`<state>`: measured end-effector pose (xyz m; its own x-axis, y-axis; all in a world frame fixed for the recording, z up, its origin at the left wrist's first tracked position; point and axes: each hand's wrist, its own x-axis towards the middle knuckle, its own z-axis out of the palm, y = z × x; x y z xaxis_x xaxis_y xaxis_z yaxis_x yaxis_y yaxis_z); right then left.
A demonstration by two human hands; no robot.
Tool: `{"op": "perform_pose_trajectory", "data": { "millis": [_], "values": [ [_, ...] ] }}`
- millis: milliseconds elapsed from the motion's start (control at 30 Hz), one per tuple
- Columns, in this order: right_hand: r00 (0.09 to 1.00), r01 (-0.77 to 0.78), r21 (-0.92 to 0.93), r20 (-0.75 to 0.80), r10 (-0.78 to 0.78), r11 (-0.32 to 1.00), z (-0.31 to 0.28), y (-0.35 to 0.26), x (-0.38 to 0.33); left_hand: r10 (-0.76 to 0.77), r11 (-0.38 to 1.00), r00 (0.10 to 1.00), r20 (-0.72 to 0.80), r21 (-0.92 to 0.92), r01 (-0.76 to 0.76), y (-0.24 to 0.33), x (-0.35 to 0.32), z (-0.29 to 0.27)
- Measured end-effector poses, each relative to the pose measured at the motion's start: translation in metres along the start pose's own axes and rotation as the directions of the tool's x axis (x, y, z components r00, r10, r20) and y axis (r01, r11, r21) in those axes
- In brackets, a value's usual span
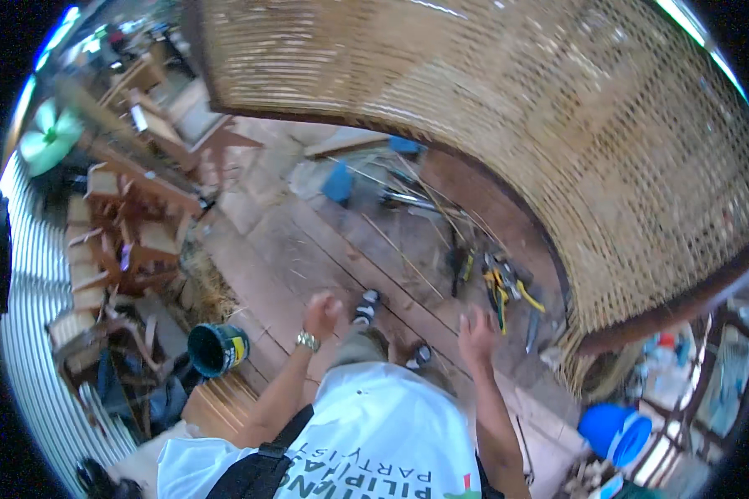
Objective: Weaving and repairing the rattan mesh on a wooden chair back using rattan strips and tools.
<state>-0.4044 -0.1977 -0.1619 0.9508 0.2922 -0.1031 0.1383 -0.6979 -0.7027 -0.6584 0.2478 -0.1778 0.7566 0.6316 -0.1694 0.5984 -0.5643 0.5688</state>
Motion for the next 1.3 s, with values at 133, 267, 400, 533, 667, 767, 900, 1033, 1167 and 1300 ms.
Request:
{"op": "perform_pose_trajectory", "data": {
  "millis": [133, 267, 400, 533, 667, 767, 900, 1033, 1167, 1300],
  "values": [
    [0.968, 0.073, -0.293, -0.211, -0.139, 0.953, 0.035, -0.013, 0.064, 0.294, 0.941, 0.925, -0.242, -0.095, -0.324, 0.013, 0.16, 0.015],
    [0.967, -0.138, -0.425, -0.252, 0.03, 0.895, 0.058, -0.035, 0.1, 0.299, 0.921, 0.935, -0.189, -0.201, -0.335, 0.086, 0.275, -0.001],
    [0.931, -0.241, -0.408, -0.352, 0.092, 0.881, 0.064, -0.005, 0.103, 0.477, 0.849, 0.829, -0.292, -0.091, -0.52, 0.115, 0.363, -0.023],
    [0.895, -0.261, -0.364, -0.437, 0.084, 0.894, 0.065, 0.026, 0.104, 0.563, 0.826, 0.691, -0.454, 0.345, -0.446, 0.11, 0.422, -0.046],
    [0.88, -0.373, -0.369, -0.432, 0.198, 0.851, 0.066, 0.031, 0.097, 0.451, 0.892, 0.798, -0.4, 0.182, -0.413, 0.097, 0.471, -0.051],
    [0.923, -0.288, -0.289, -0.337, 0.185, 0.913, 0.078, -0.017, 0.123, 0.524, 0.842, 0.821, -0.229, 0.287, -0.457, 0.107, 0.474, -0.044],
    [0.956, -0.138, -0.168, -0.281, 0.087, 0.976, 0.105, -0.104, 0.205, 0.352, 0.923, 0.917, -0.188, 0.231, -0.307, 0.099, 0.473, -0.046],
    [0.946, 0.021, -0.209, -0.313, -0.087, 0.978, 0.135, -0.147, 0.308, 0.479, 0.866, 0.836, -0.267, 0.298, -0.401, 0.132, 0.462, -0.057],
    [0.953, -0.009, -0.476, -0.271, -0.138, 0.88, 0.168, -0.126, 0.372, 0.499, 0.864, 0.839, -0.215, 0.055, -0.5, 0.187, 0.458, -0.039],
    [0.951, 0.022, -0.469, -0.263, -0.164, 0.883, 0.164, -0.151, 0.392, 0.771, 0.632, 0.61, -0.185, 0.099, -0.769, 0.178, 0.466, -0.022]
  ]
}}
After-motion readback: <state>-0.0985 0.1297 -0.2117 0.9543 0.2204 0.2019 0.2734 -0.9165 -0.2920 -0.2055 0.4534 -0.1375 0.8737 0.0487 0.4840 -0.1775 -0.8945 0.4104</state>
